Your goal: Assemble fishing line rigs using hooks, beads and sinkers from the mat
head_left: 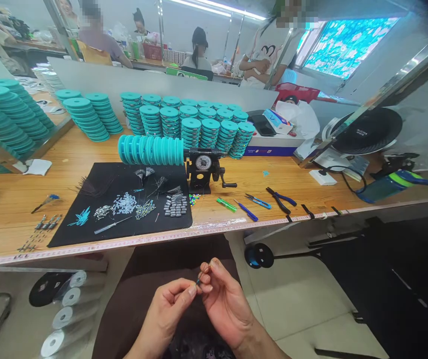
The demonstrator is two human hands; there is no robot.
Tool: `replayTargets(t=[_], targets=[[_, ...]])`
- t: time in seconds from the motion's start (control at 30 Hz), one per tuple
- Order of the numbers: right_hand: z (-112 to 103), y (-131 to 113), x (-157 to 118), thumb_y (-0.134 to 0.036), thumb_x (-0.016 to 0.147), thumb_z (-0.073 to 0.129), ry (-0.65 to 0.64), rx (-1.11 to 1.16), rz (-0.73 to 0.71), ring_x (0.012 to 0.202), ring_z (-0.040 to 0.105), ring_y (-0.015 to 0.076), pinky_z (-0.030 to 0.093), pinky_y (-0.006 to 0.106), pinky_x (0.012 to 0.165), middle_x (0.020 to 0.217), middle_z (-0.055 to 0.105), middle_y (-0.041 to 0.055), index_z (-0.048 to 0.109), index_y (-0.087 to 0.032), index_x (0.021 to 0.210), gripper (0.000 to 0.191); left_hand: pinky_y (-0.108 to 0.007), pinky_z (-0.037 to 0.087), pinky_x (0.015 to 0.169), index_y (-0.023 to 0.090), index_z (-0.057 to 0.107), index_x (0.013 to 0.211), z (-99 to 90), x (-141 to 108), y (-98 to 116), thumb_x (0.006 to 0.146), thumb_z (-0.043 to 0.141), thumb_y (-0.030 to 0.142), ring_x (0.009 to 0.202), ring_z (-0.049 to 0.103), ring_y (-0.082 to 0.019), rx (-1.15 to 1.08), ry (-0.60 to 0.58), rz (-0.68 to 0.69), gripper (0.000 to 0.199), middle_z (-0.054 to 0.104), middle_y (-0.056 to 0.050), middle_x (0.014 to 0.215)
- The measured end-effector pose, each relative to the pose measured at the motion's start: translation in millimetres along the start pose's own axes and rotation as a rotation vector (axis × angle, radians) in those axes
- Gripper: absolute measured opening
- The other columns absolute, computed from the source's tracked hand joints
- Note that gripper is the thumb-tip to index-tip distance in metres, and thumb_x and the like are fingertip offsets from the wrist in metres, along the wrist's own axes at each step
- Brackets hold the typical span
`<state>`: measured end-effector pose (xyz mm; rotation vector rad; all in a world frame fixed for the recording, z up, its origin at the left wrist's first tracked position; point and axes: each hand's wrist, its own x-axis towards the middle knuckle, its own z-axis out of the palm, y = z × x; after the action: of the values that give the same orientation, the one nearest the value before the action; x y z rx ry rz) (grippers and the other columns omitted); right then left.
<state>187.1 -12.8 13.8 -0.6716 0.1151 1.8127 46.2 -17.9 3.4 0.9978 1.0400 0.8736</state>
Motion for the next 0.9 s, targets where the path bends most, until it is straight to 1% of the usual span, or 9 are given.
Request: replayTargets(t=[0.13,0.2,0.3,0.37,0.43,0.5,0.63,0.8,0.9], targets=[[1.6,-3.6,-1.5,-0.014,0.077,0.081,0.014,-0.121,-0.032,0.065,0.059,0.0078,0.049,0.016,0.059,0.08,0.068,0.0026,0.066,-0.015,0.076,0.015,-0.027,0.054,0.073,0.018,0.075,0.098,-8.1,-4.4,3.7,0.09,0.058,0.037,0.077,0.068,-0.02,0.329,0.005,0.097,0.027,0.075,-0.006,0.084],[3.1,-7.6,-3.6,-0.014,0.079,0.079,-0.001,-0.212,-0.07,0.066,0.058,0.0076,0.048,0.015,0.059,0.08,0.067,0.0019,0.065,-0.015,0.076,0.015,-0.028,0.055,0.078,0.023,0.07,0.112,-24.2,-9.2,10.4,0.088,0.061,0.032,0.085,0.068,-0.021,0.589,-0.024,0.195,0.027,0.074,-0.006,0.097],[6.4,-12.9,-7.4,-0.016,0.081,0.078,-0.031,-0.321,-0.112,0.066,0.056,0.008,0.046,0.016,0.058,0.08,0.066,0.0014,0.062,-0.016,0.076,0.016,-0.034,0.052,0.094,0.031,0.061,0.125,-49.5,-16.6,27.7,0.081,0.07,0.029,0.112,0.063,-0.025,0.853,-0.049,0.324,0.046,0.064,-0.007,0.127],[8.5,-14.5,-9.1,-0.017,0.081,0.077,-0.047,-0.371,-0.124,0.066,0.055,0.0083,0.045,0.016,0.058,0.079,0.065,0.0011,0.061,-0.016,0.075,0.018,-0.032,0.055,0.088,0.032,0.057,0.13,-55.7,-18.3,41.3,0.082,0.068,0.033,0.105,0.066,-0.024,0.892,-0.04,0.308,0.049,0.06,-0.007,0.135],[10.0,-14.4,-9.8,-0.019,0.081,0.077,-0.063,-0.42,-0.132,0.065,0.054,0.0084,0.044,0.017,0.058,0.079,0.064,0.0008,0.06,-0.016,0.075,0.018,-0.025,0.056,0.068,0.03,0.056,0.129,-50.0,-15.4,52.1,0.088,0.061,0.037,0.078,0.068,-0.017,0.833,-0.072,0.223,0.042,0.062,-0.006,0.129],[10.7,-13.4,-9.7,-0.02,0.082,0.076,-0.087,-0.468,-0.139,0.064,0.053,0.0088,0.043,0.019,0.059,0.078,0.064,0.0009,0.06,-0.016,0.075,0.018,-0.021,0.049,0.055,0.026,0.062,0.116,-36.9,-8.9,56.1,0.092,0.055,0.039,0.06,0.06,-0.012,0.727,-0.128,0.137,0.028,0.07,-0.004,0.108],[9.8,-10.8,-8.8,-0.021,0.083,0.074,-0.109,-0.501,-0.178,0.066,0.052,0.0095,0.042,0.02,0.061,0.079,0.063,0.0009,0.061,-0.016,0.076,0.016,-0.019,0.042,0.054,0.018,0.061,0.082,-12.0,2.4,41.3,0.094,0.053,0.042,0.058,0.054,-0.011,0.32,-0.15,0.01,0.028,0.062,0.001,0.067],[8.6,-6.9,-6.7,-0.023,0.085,0.072,-0.175,-0.512,-0.291,0.066,0.05,0.0093,0.042,0.021,0.063,0.08,0.06,0.0001,0.061,-0.016,0.076,0.017,-0.015,0.03,0.045,0.016,0.054,0.076,1.0,4.1,17.1,0.088,0.063,0.045,0.048,0.037,-0.005,-0.321,-0.147,-0.186,0.033,0.05,0.006,0.06],[11.3,-8.8,-3.5,-0.026,0.088,0.069,-0.26,-0.555,-0.309,0.062,0.054,0.0097,0.044,0.023,0.062,0.082,0.065,0.0027,0.057,-0.016,0.077,0.019,-0.015,0.026,0.044,0.015,0.057,0.079,3.0,3.6,13.9,0.09,0.062,0.042,0.048,0.036,-0.005,-0.428,-0.194,-0.254,0.029,0.049,0.005,0.061]])
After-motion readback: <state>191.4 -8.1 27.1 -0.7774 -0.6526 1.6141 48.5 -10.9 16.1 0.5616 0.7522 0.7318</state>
